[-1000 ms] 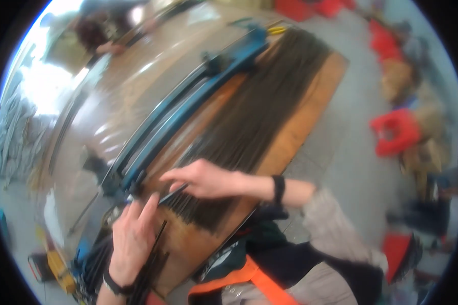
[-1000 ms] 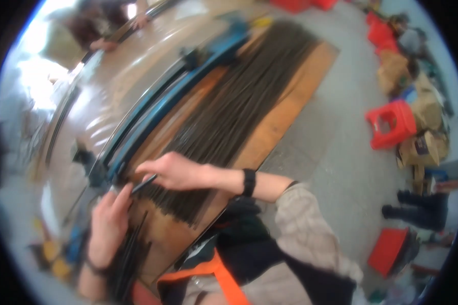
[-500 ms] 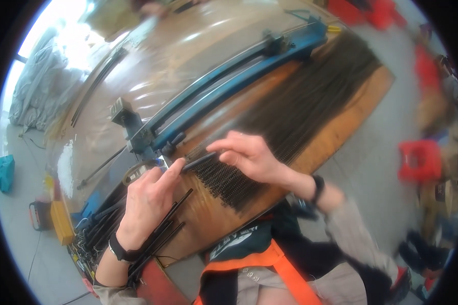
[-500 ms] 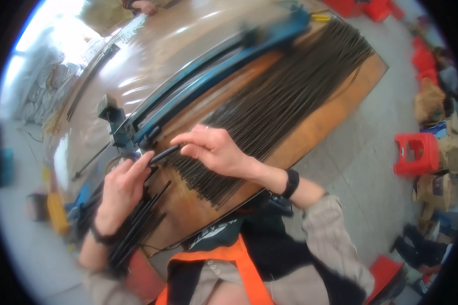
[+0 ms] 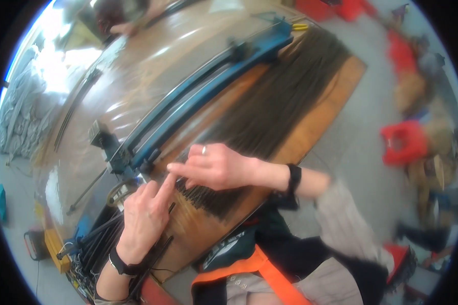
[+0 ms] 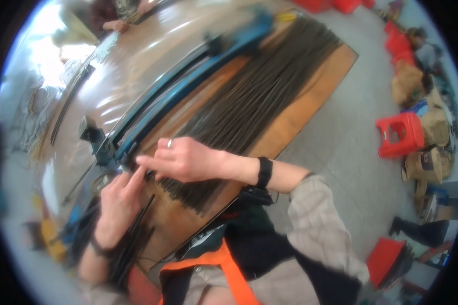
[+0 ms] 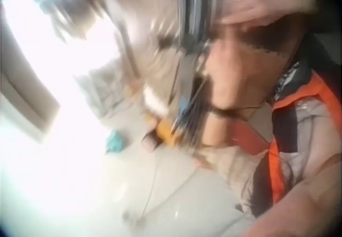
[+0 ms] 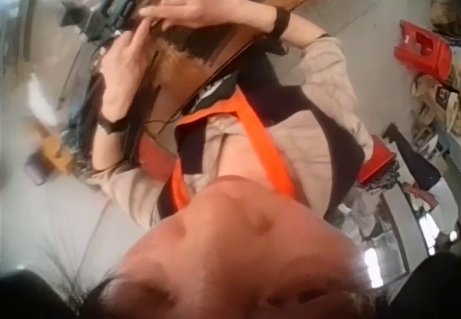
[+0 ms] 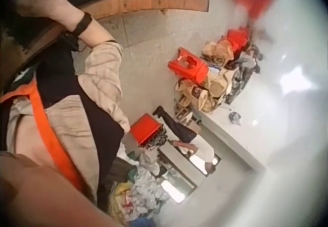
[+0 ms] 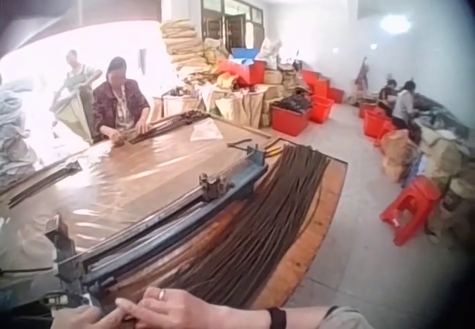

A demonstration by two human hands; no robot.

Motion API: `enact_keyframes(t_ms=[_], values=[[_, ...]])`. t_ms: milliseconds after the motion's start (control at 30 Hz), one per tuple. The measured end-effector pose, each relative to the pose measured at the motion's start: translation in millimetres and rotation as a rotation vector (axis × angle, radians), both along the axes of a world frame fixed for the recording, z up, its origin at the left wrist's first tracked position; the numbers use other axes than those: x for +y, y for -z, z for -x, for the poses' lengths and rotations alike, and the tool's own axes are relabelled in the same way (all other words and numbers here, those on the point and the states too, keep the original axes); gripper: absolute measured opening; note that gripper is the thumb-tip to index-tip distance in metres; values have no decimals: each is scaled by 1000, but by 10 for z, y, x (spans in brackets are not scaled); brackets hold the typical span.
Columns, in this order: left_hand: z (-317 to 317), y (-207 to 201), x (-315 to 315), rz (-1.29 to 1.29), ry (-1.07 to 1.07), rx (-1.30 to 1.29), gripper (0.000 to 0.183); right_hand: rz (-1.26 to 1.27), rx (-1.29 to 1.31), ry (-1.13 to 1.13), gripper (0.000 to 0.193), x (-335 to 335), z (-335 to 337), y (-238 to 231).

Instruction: Sorting and arranging bundles of metal rods on a fabrication table using a manual jig.

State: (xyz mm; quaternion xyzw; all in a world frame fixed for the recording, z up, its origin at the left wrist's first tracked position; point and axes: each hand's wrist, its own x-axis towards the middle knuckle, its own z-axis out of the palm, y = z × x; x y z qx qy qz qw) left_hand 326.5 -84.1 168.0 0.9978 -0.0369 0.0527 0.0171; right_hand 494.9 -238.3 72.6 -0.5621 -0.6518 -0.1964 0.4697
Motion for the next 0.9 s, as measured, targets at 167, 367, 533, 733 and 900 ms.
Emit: enact_keyframes(t_ms=[167,367,533,733,900], values=[[-275,-137,262,-104,12,-114,51,168,474,226,44,-352,-776,467],[-817,-54,5,-71,223,-57,54,234,265,305,44,-642,-1249,199],[-1113,-21,23,-72,152,15,55,381,224,526,39,-780,-1475,209],[-1403,-98,-203,-25,264,-80,60,162,152,570,19,-1505,-2242,418],[-1436,40,-180,-13,313,56,62,-5,-77,689,9,-1396,-2284,-75]])
